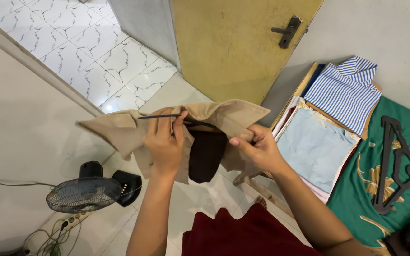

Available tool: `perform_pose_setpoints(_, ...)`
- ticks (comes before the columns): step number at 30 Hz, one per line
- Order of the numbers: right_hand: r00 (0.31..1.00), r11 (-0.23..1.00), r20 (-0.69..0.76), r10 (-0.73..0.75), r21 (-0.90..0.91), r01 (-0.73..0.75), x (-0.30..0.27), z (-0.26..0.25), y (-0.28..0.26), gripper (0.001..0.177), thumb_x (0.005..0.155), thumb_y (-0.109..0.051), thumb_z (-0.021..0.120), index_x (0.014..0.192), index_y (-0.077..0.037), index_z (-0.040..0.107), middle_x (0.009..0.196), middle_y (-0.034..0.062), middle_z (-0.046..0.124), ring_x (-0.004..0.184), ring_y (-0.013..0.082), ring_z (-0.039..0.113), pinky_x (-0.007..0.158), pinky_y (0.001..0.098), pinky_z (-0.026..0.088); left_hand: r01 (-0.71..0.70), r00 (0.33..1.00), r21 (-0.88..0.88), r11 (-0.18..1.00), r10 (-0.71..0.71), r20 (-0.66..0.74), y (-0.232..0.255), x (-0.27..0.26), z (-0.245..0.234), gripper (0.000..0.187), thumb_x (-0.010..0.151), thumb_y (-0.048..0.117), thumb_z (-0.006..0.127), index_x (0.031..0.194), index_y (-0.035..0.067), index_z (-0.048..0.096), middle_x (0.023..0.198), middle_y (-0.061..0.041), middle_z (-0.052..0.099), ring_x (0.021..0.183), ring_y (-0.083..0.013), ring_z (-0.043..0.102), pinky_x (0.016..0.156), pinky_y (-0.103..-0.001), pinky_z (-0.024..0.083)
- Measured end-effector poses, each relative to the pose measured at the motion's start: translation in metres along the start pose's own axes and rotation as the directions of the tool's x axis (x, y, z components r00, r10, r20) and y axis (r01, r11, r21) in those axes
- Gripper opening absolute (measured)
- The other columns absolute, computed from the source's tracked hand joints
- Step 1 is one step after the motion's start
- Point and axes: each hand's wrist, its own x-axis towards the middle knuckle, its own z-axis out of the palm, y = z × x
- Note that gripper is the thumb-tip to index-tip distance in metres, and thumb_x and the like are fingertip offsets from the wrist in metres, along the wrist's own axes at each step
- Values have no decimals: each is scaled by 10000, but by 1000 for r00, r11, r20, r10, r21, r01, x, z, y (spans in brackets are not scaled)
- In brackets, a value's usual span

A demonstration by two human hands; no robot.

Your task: The person hangs several folded garments onto plastic hangers. They place a pair of brown shorts on a hanger, then a pair of beige shorts, and finally a beige short-sleeved shirt, adjusting each item before setting it aside.

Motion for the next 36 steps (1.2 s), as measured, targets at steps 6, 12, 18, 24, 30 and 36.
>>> perform_pose_setpoints(6,999,864,32,14,-504,4,24,-30,1,217,770,-102,868,816,-20,673,627,34,615,583,59,495,516,278,438,59,998,-21,998,-59,2,-15,15,-16,125,1062,36,710,1146,-12,629,924,-143,638,784,-309,604,682,-365,471)
perform_pose_setpoints(12,978,729,85,-188,-655,197,50,-59,0,147,789,55,717,845,24,584,732,107,581,631,148,503,565,330,439,213,977,24,977,-213,-3,-13,18,-12,172,1029,79,753,1023,-28,618,848,-140,587,661,-282,508,608,-370,417)
perform_pose_setpoints(18,961,814,179,-210,-513,274,18,-37,-10,339,830,-94,840,703,-2,539,586,89,432,534,189,438,485,352,350,85,994,75,994,-80,-69,-2,15,5,206,979,87,798,1030,-21,630,913,-135,627,675,-291,545,591,-387,419)
perform_pose_setpoints(24,939,858,136,-315,-383,343,-31,21,-11,462,846,-138,872,633,-68,468,543,65,460,471,200,479,485,367,369,23,999,13,1000,-23,22,6,12,15,118,956,20,747,1031,4,657,969,-138,658,746,-291,635,618,-338,481)
perform_pose_setpoints(30,944,772,330,5,-601,206,-7,6,-22,329,772,-283,871,940,-76,679,768,105,668,677,263,685,582,389,532,197,980,-162,967,-194,35,-13,18,3,120,985,36,736,1064,-3,655,920,-113,692,793,-226,620,750,-304,489)
perform_pose_setpoints(36,776,284,250,-579,-830,480,21,-36,-30,478,749,-260,729,1145,-11,633,1009,188,657,893,375,638,751,443,519,343,937,-310,887,-301,174,-23,5,2,166,1029,118,740,1068,-7,637,870,-43,668,786,-113,564,721,-257,460)
